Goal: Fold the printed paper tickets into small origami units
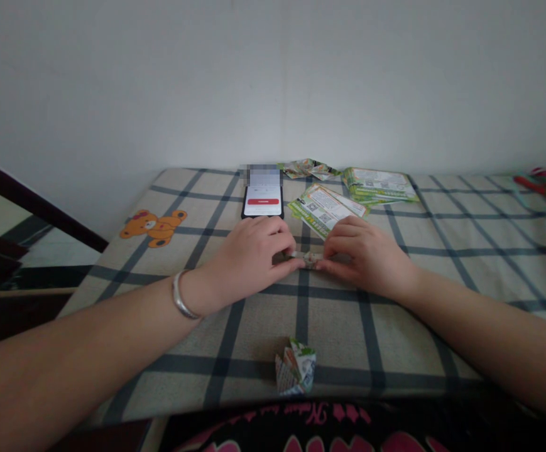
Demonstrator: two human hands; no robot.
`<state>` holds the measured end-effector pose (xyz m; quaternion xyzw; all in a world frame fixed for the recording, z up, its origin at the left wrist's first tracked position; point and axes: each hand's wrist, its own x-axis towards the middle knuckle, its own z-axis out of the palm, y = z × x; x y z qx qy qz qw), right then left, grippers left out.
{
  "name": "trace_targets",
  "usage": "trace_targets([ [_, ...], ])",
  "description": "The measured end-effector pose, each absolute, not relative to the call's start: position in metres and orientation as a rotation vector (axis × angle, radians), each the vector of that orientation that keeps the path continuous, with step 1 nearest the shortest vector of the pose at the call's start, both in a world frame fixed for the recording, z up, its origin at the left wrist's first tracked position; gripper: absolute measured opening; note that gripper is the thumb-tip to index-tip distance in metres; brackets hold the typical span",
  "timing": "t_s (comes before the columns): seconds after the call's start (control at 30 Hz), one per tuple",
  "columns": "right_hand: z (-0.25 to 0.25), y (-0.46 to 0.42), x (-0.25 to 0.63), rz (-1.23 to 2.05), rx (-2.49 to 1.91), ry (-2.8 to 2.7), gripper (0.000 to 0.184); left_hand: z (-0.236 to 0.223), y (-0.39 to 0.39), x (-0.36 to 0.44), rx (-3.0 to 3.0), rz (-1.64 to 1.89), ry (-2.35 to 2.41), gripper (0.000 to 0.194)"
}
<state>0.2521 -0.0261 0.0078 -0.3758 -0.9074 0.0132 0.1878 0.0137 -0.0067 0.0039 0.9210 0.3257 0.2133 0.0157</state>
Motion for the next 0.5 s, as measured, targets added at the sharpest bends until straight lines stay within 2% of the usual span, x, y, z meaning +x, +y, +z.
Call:
trace_targets([
  [0.23,0.0048,-0.0223,0.2507,0.195,-1.154,-2.503,0.026,0.0013,-0.0032,0.0157,2.763,0.627,1.066,0.020],
  [0.5,0.0053,-0.0321,0.2436,-0.083,-1.223,-2.482,0.032,0.0027,-0.0038,0.0160,2.771,0.559,1.113,0.032],
])
